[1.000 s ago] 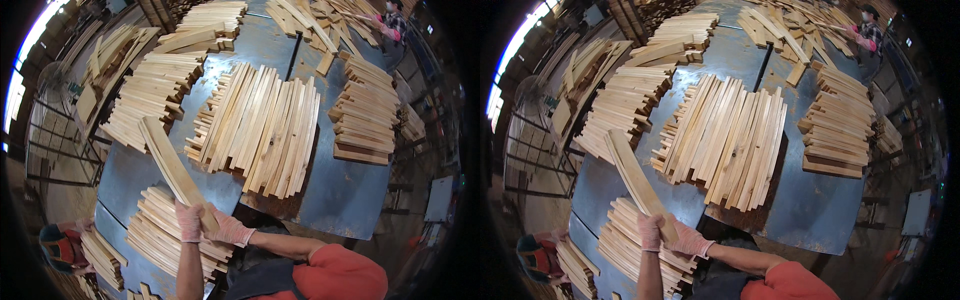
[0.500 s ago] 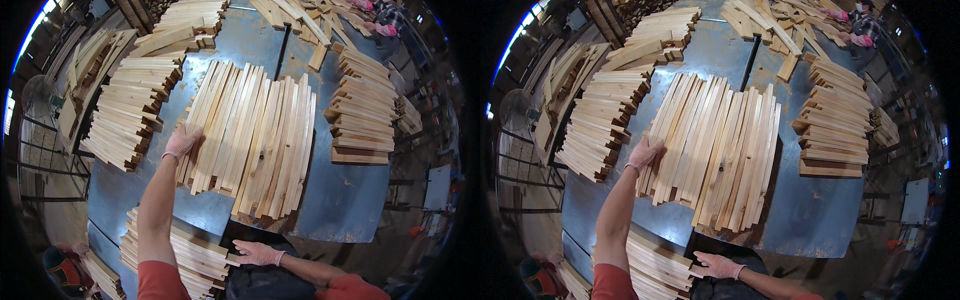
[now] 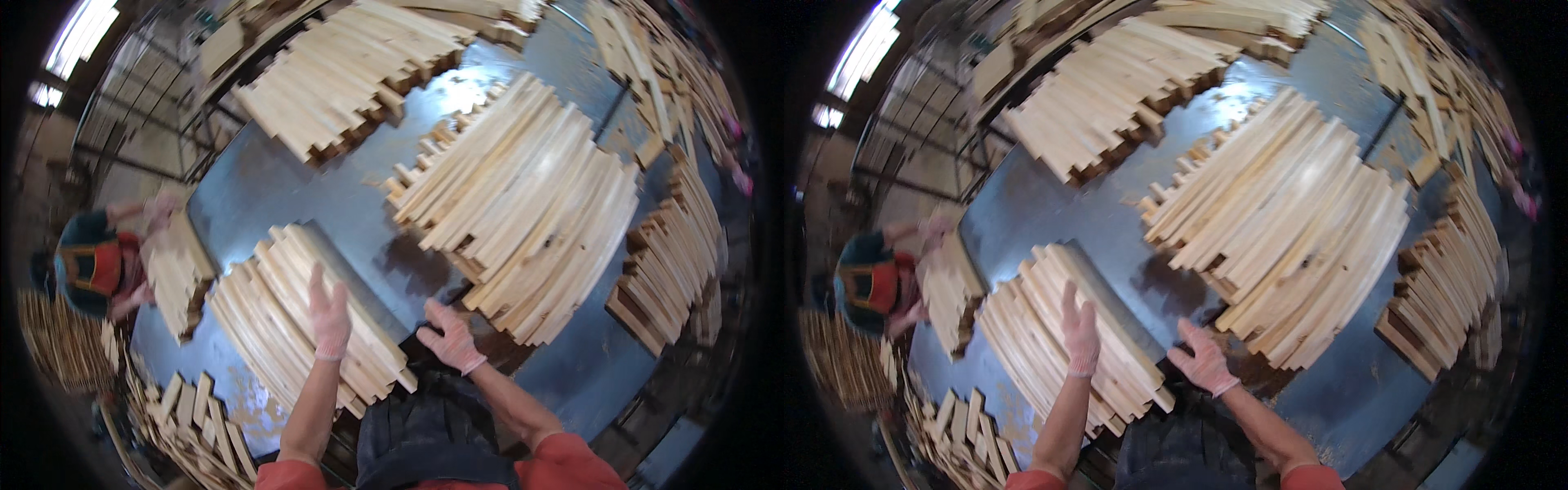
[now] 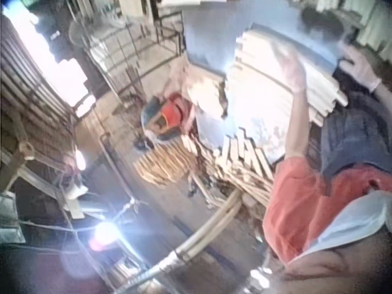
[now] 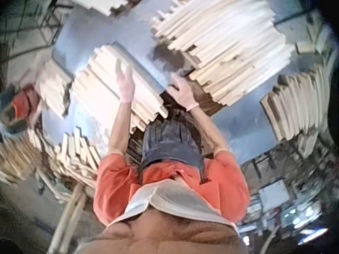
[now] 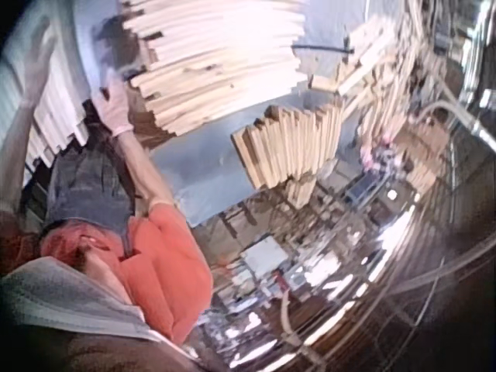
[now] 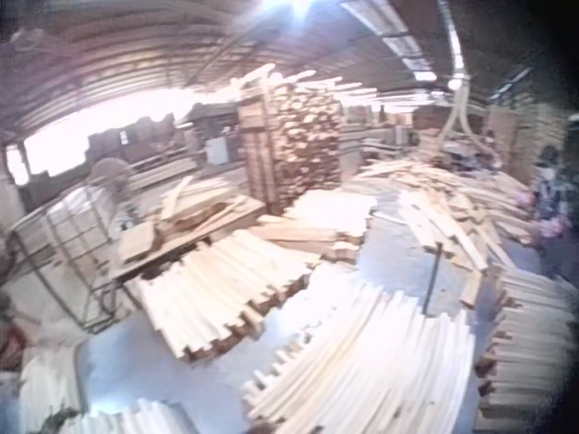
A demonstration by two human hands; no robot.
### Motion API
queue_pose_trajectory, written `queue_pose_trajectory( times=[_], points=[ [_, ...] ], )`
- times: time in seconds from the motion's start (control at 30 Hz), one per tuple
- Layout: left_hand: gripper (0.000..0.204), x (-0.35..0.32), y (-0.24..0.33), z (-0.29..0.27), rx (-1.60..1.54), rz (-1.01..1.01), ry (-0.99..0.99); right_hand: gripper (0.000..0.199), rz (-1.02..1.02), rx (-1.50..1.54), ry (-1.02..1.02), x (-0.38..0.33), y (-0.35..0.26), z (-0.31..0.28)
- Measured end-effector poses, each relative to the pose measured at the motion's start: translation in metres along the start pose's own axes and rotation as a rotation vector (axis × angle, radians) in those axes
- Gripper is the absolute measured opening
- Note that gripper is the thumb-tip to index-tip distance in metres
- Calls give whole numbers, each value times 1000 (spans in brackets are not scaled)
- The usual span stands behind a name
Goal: The person picks up stacks of light-colored wooden planks from a metal table and places them onto a conveyor belt. The person repeats this process, moving multiple stacks of wood from the table to the conveyor belt throughout the video.
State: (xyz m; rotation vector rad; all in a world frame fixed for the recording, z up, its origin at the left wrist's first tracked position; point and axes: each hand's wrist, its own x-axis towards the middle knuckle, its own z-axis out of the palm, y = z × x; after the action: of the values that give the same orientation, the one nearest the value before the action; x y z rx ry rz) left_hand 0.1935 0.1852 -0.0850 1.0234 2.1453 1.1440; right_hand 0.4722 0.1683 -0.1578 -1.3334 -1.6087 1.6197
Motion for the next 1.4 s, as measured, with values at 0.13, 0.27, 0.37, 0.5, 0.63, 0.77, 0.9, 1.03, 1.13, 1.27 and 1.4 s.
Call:
queue_pose_trajectory(
  times=[0.13, 0.27, 0.37, 0.5, 0.63, 0.77, 0.9, 1.03, 1.13, 1.27, 1.4],
  points=[
    [67, -91, -122, -148, 27, -184, 428, 76, -68, -50, 17, 59, 11, 38],
    [64, -146, -276, -267, 479, -396, 343, 75, -148, -160, -5, 104, 18, 87],
    [59, -154, -372, -305, 866, -434, -90, 68, -219, -41, 11, 127, 19, 133],
    [59, -136, -404, -293, 731, -566, -177, 69, 8, 268, -169, 119, 15, 197],
    [66, -125, -348, -270, -443, -790, 169, 76, 166, 464, -81, 106, 2, 215],
    [79, -121, -300, -273, -836, -704, 204, 78, 246, 527, -117, 93, -9, 205],
    [77, -132, -288, -271, -932, -700, 122, 64, 379, 425, -260, 76, -13, 185],
    [67, -162, -280, -247, -993, -740, 48, 56, 540, 388, -297, 61, -10, 151],
    [72, -196, -261, -228, -1060, -785, 61, 55, 567, 415, -339, 47, -3, 122],
    [76, -253, -225, -213, -1045, -756, 135, 59, 560, 423, -432, 22, 0, 91],
    [70, -315, -181, -208, -1108, -641, 328, 73, 544, 452, -569, 8, -21, 82]
  ],
)
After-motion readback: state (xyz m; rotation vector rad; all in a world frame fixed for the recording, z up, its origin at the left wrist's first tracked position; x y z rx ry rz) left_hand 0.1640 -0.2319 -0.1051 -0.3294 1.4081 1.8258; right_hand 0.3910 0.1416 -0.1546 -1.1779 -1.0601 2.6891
